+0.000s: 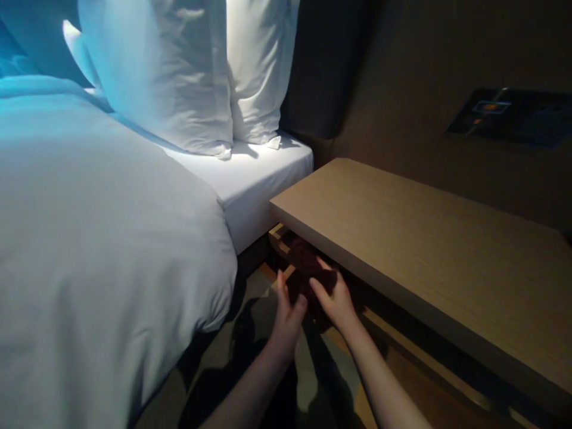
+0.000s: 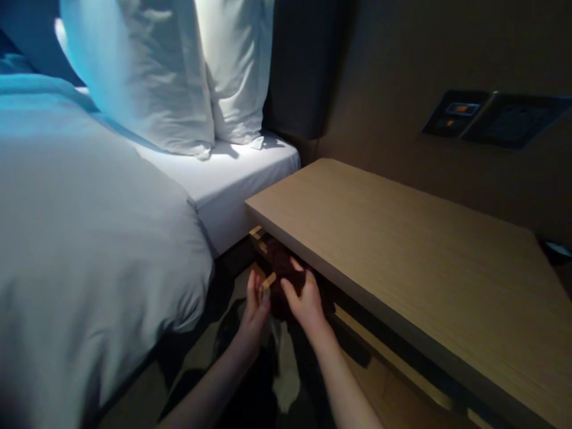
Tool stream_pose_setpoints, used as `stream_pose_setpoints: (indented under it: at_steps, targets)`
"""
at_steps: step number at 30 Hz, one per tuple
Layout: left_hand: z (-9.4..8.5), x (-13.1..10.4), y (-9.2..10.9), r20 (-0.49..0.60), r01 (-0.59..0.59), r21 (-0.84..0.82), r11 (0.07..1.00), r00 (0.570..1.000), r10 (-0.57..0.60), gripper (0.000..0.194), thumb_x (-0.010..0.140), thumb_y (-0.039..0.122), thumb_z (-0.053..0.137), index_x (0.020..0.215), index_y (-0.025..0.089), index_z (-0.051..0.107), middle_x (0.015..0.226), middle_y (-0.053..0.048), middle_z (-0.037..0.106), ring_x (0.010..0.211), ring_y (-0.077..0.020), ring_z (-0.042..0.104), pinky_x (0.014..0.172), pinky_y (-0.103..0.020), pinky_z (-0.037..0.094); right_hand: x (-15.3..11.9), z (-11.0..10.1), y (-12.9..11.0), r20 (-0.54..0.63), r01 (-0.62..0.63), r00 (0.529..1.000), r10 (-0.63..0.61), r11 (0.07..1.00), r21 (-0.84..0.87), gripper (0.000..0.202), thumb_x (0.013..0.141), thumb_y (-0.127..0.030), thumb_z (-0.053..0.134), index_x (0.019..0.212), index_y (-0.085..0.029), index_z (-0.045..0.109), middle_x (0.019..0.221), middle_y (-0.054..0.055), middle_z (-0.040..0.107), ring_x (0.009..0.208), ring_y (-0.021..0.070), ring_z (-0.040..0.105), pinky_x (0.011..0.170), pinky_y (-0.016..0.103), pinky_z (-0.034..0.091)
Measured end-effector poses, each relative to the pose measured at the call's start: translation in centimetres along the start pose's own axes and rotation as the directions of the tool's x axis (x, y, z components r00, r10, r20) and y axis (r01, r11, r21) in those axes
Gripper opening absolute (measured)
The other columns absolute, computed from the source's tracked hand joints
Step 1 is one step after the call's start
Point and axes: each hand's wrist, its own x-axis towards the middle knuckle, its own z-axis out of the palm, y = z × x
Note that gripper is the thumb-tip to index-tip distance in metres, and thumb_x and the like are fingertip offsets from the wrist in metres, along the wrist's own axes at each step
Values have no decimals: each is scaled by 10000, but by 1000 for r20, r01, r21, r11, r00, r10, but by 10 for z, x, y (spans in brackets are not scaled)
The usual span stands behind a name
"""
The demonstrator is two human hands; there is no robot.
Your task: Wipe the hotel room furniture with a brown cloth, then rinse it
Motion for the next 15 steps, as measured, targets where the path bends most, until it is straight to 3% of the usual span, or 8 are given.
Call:
stream_pose_setpoints:
  at_steps: [1,3,4,6,7,9,12,15]
  targets:
    - [-9,4,-9,-44,159,-193,968,984,-170,825,757,578,602,1423,209,286,1465,-143,349,1370,-280,281,1129,-430,257,-9,-4,-9,77,50,996,-46,998,-46,567,786,-429,568,1263,-122,550,1417,134,426,1310,248,403,1083,421,335]
    - [-20,13,-20,44,395,-455,798,905,-423,723,723,536,663,1307,164,456,1291,-151,550,1233,-282,485,1035,-383,410,-26,-21,-32,307,170,943,-125,978,-124,644,732,-374,669,1330,-206,498,1455,111,370,1293,281,426,1042,449,405]
    - [-24,17,-21,98,474,-510,717,861,-499,630,721,489,681,1218,132,532,1191,-157,614,1151,-285,555,982,-375,459,-33,-34,-45,363,228,918,-157,960,-163,603,753,-361,659,1325,-249,504,1434,88,410,1263,277,464,1027,447,429]
    - [-32,27,-20,102,536,-541,648,807,-582,466,726,383,689,1086,101,598,1047,-154,671,1006,-277,635,900,-375,512,-37,-64,-65,255,318,936,-242,893,-319,480,830,-351,578,1304,-301,524,1361,53,507,1233,270,496,1039,471,419]
    - [-36,34,-18,35,495,-539,682,822,-569,428,730,345,685,1076,109,598,1034,-143,674,967,-262,648,887,-373,517,-36,-79,-71,143,327,945,-295,838,-436,456,856,-354,539,1309,-302,520,1346,53,521,1253,278,471,1059,499,387]
    - [-43,53,-16,-175,279,-478,833,899,-402,435,743,306,673,1136,155,561,1096,-110,656,972,-227,643,916,-364,498,-26,-106,-72,-6,266,933,-360,698,-665,486,868,-394,507,1337,-267,490,1379,92,479,1312,329,380,1065,581,324]
    - [-41,96,-23,-337,-5,-215,977,939,-70,495,772,321,645,1218,175,487,1214,-112,591,1099,-227,578,1016,-369,418,-10,-124,-56,40,184,957,-288,494,-850,583,870,-484,461,1380,-205,418,1401,184,420,1302,411,351,965,682,339]
    - [-26,139,-41,-350,-58,102,993,932,91,571,750,270,651,1256,118,435,1408,-168,397,1336,-233,344,1137,-324,229,-4,-123,-42,111,186,971,-213,374,-909,616,887,-481,411,1412,-169,336,1396,232,395,1283,420,369,905,678,383]
